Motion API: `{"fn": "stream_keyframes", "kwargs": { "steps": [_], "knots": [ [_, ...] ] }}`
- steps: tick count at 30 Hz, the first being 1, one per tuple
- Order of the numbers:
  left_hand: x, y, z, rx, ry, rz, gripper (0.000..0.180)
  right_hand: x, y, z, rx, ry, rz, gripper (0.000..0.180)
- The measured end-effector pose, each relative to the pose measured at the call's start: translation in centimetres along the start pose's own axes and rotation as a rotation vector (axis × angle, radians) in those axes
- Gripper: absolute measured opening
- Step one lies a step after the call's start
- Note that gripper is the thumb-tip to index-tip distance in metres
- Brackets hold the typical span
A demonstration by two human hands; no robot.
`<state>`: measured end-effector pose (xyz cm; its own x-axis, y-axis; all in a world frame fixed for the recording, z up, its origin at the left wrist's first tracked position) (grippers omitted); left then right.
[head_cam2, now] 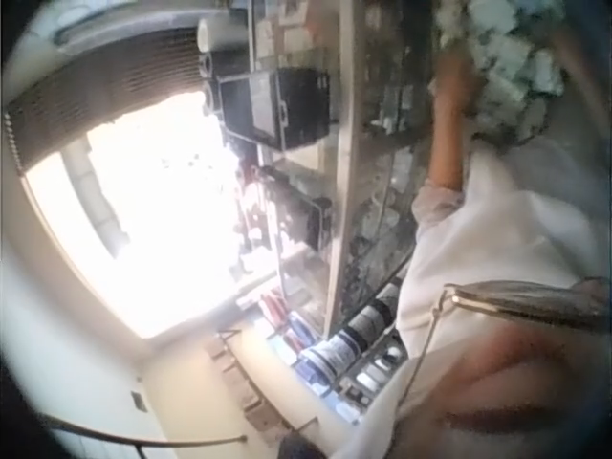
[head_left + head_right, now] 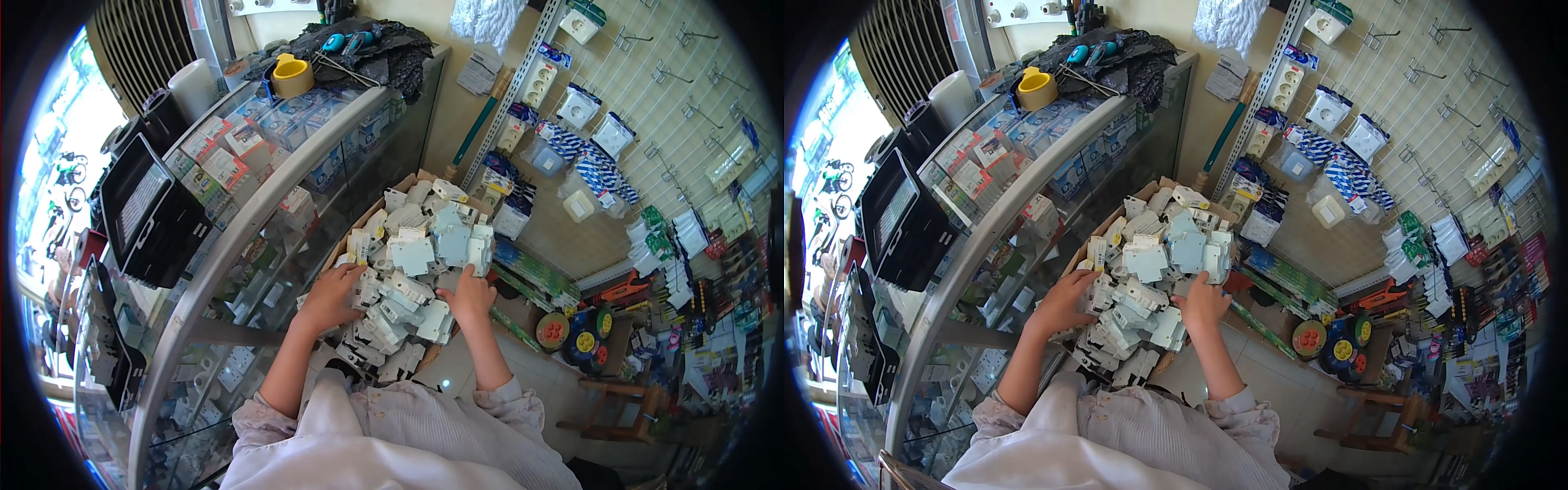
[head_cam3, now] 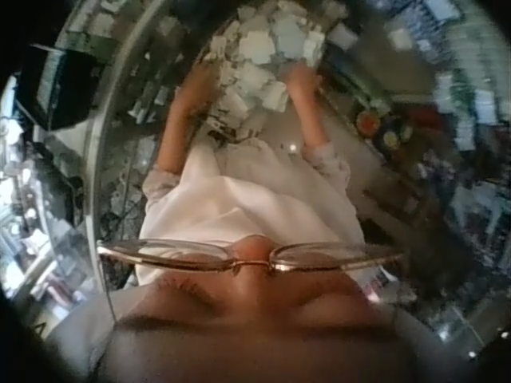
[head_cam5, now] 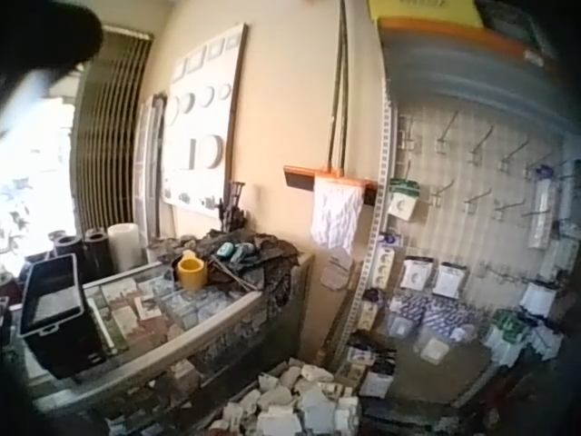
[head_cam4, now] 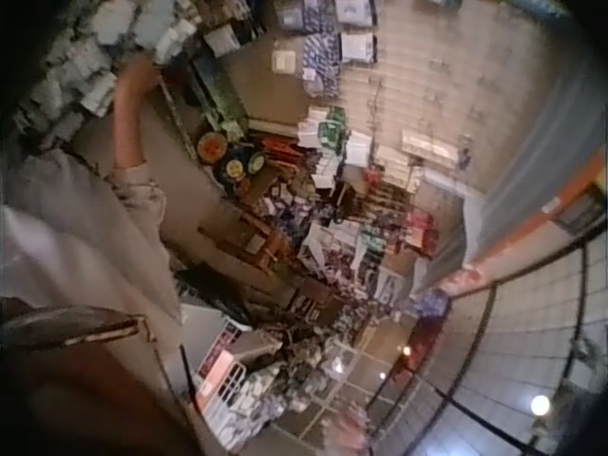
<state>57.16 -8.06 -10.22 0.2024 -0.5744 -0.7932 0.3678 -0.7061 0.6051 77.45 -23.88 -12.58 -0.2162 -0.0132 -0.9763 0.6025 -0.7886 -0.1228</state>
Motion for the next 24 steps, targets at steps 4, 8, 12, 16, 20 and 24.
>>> {"fn": "stream_keyframes", "kwargs": {
  "steps": [4,8,12,16,20,24],
  "knots": [
    [0.1,-0.2,-0.1,-0.006,-0.004,0.006,0.087,1.3,-0.2,-1.9,0.081,-0.098,-0.047,0.079],
    [0.3,-0.2,-0.1,0.004,0.017,0.004,0.087,1.8,-0.1,-2.6,0.089,-0.107,-0.044,0.081],
    [0.3,-0.2,0.1,-0.003,0.023,-0.012,0.086,2.1,-0.2,-2.5,0.08,-0.146,0.004,0.083],
    [0.4,-0.3,0.1,0.008,0.021,0.001,0.086,1.4,-0.3,-2.0,0.103,-0.134,-0.006,0.083],
    [0.7,-1.2,0.3,0.033,0.063,-0.022,0.083,0.4,-1.0,-0.9,0.094,-0.097,-0.039,0.075],
    [0.7,-1.3,0.3,0.022,0.067,-0.01,0.084,0.6,-1.1,-0.6,-0.127,0.014,-0.021,0.053]
  ]
}}
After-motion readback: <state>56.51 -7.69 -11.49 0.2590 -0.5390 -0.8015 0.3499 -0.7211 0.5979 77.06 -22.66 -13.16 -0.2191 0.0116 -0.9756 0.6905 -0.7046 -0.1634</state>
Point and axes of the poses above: each hand's wrist, its own z-axis away from the middle knuckle, its own x-axis out of the palm, y = z × x, the point moved 4 cm from there along -z, towards the middle knuckle, and after that the axes turned 1 degree about -x, right-handed, at the moved point
